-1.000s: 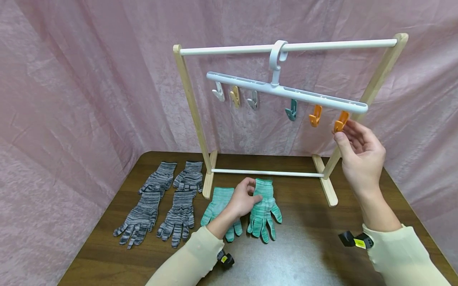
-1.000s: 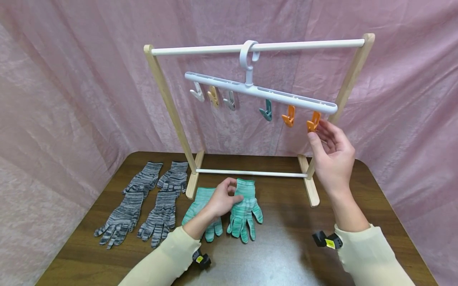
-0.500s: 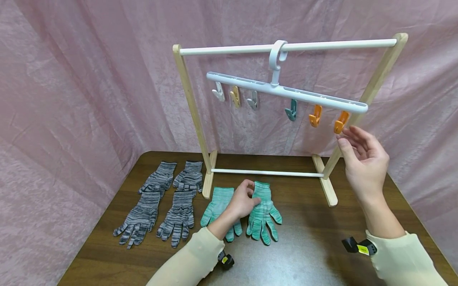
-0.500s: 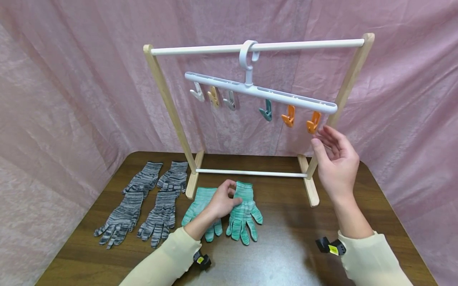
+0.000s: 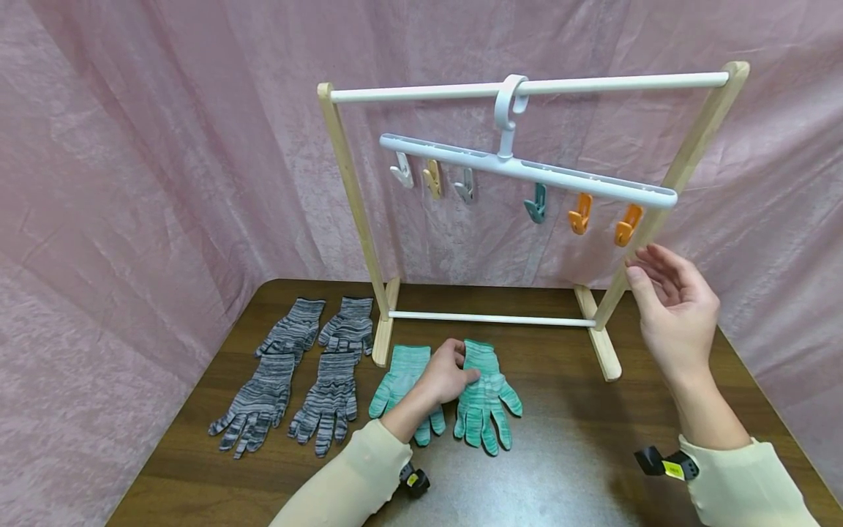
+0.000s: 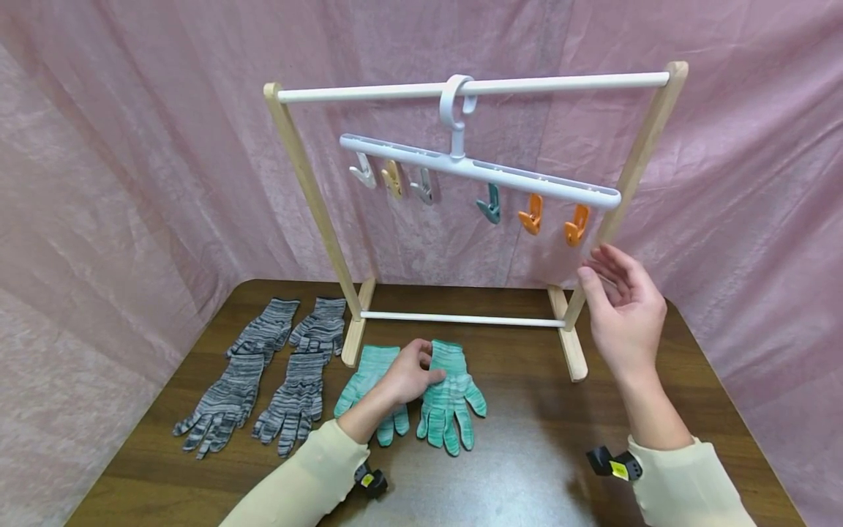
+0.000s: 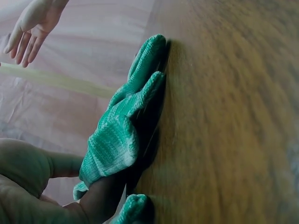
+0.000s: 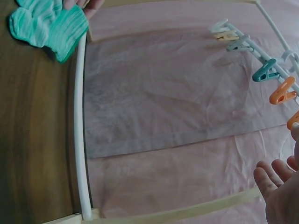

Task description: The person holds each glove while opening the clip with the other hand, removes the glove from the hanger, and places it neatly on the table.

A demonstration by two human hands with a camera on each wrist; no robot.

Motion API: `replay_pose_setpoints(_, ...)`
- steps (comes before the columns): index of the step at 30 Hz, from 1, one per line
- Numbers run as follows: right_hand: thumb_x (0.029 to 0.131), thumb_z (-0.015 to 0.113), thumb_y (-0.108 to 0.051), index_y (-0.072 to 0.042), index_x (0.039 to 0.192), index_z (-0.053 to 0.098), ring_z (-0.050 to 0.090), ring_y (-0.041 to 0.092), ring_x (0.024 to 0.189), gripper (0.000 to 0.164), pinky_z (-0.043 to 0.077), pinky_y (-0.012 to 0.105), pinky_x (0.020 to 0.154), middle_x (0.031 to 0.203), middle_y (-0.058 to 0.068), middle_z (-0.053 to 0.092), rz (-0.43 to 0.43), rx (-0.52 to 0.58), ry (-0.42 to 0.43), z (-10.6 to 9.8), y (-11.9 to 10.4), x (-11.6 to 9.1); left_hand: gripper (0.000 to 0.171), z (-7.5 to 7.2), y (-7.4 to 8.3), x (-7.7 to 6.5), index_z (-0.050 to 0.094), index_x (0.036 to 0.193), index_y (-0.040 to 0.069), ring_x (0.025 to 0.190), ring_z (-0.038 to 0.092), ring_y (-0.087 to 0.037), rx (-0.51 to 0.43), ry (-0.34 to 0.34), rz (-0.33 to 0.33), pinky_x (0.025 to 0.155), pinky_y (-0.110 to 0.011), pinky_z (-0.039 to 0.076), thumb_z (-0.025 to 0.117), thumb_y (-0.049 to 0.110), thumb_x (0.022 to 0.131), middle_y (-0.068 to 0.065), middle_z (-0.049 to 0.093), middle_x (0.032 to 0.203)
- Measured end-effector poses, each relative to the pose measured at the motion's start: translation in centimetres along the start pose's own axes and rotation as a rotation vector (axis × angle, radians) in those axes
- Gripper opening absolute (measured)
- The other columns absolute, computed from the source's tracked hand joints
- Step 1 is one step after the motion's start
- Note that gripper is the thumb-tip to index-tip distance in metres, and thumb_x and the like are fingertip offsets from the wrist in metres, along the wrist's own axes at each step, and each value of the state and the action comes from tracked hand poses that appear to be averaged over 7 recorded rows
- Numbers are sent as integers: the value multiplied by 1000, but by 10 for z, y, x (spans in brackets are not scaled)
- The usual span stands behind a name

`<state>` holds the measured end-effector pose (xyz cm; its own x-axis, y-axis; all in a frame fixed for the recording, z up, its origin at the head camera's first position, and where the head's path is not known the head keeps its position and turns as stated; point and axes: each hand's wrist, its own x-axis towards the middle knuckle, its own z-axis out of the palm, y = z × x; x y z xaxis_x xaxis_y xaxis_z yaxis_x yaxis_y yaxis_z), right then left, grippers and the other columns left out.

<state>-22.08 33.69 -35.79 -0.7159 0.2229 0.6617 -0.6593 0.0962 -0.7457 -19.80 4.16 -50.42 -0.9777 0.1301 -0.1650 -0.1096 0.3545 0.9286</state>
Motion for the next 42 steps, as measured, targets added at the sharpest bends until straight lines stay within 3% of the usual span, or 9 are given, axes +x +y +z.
replay_pose_setpoints(7,93,75,9,12,132,65,73,19,106,40,55,21,95,121,18,73,-2,-4,-6,-5,1,-3,57,-3,4,-4,50,148,-3,111,64,-35,59,-15,-4,93,-53,54,76,12,100,-17,65,119)
replay_pose_setpoints(16,92,74,13,11,135,64,73,19,109,44,55,21,95,123,15,72,-22,-8,-25,-13,7,-5,59,-8,10,-10,50,150,1,95,64,-24,166,29,21,86,-47,54,78,14,99,-8,66,109)
replay_pose_setpoints(21,91,73,15,13,135,63,72,19,111,46,55,21,95,123,12,73,-36,-33,-44,-18,11,-6,60,-12,10,-17,49,152,1,100,65,-26,207,50,57,87,-48,54,77,13,100,-9,68,112)
replay_pose_setpoints(26,90,75,15,9,137,64,71,17,113,48,54,21,97,126,8,72,-68,-219,-66,-24,13,-7,60,-18,12,-23,49,153,2,100,65,-25,210,63,81,85,-47,54,76,12,100,-10,68,115)
replay_pose_setpoints(31,87,79,13,1,138,67,70,10,113,54,53,18,96,130,9,71,-98,-389,-82,-33,18,-9,60,-25,14,-26,48,154,2,87,65,-21,195,71,106,73,-41,54,75,12,101,-11,67,120)
replay_pose_setpoints(37,79,88,12,-5,136,72,63,-9,107,62,45,10,93,121,-11,71,-183,-577,-88,-46,26,-13,57,-35,16,-32,50,152,3,87,68,-21,198,125,199,72,-39,57,75,13,101,-17,66,123)
replay_pose_setpoints(39,77,90,10,-6,136,72,58,-13,107,64,41,9,93,119,-5,73,-214,-627,-94,-49,28,-16,56,-38,16,-34,52,150,5,89,69,-22,216,162,217,72,-39,57,75,15,101,-17,66,123)
replay_pose_setpoints(42,76,91,6,-5,136,71,53,-16,113,64,38,9,96,122,14,74,-247,-670,-118,-54,31,-19,55,-45,14,-36,55,149,9,91,68,-24,254,221,221,71,-39,55,76,20,100,-13,66,123)
